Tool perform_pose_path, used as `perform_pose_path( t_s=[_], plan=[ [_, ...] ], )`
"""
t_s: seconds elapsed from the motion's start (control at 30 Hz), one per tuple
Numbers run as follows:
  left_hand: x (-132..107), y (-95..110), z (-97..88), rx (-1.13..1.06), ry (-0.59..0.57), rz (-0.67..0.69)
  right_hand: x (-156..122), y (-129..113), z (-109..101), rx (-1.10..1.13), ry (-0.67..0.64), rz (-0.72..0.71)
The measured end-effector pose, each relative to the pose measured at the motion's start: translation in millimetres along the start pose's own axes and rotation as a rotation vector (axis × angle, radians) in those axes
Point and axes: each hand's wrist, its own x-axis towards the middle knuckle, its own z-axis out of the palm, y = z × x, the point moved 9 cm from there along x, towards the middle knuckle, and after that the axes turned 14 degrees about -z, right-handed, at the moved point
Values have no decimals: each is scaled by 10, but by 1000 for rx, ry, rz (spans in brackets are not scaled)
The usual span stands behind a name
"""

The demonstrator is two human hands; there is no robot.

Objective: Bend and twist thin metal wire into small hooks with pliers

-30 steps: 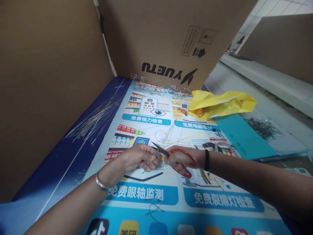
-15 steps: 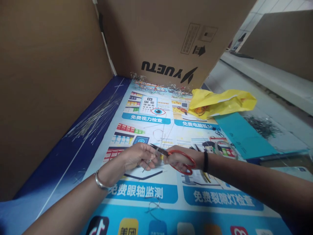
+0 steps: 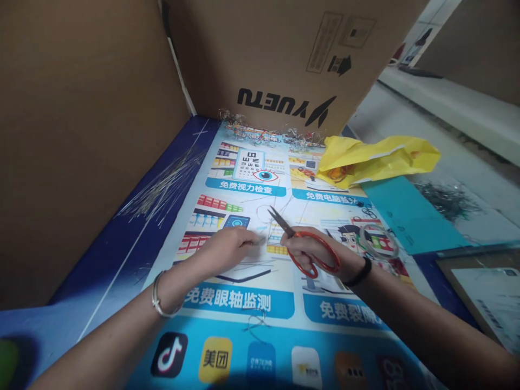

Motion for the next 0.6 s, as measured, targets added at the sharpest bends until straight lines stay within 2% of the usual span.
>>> perform_pose_path(
  t_s=[0.17, 0.27, 0.33, 0.5, 0.6],
  plan=[
    [-117, 87, 246, 246, 47, 58, -21, -232, -181, -26, 218, -181],
    [-174, 138, 339, 297, 85, 99, -61, -341, -405, -123, 359, -258],
    [-196, 162, 364, 320, 102, 117, -108, -383, -567, -203, 424, -249],
    [-180, 111, 393, 400, 70, 66, -223, -447, -806, -354, 376, -102],
    [-169, 67, 416, 272, 0, 39, -297, -536, -879, -465, 370, -62]
  ],
)
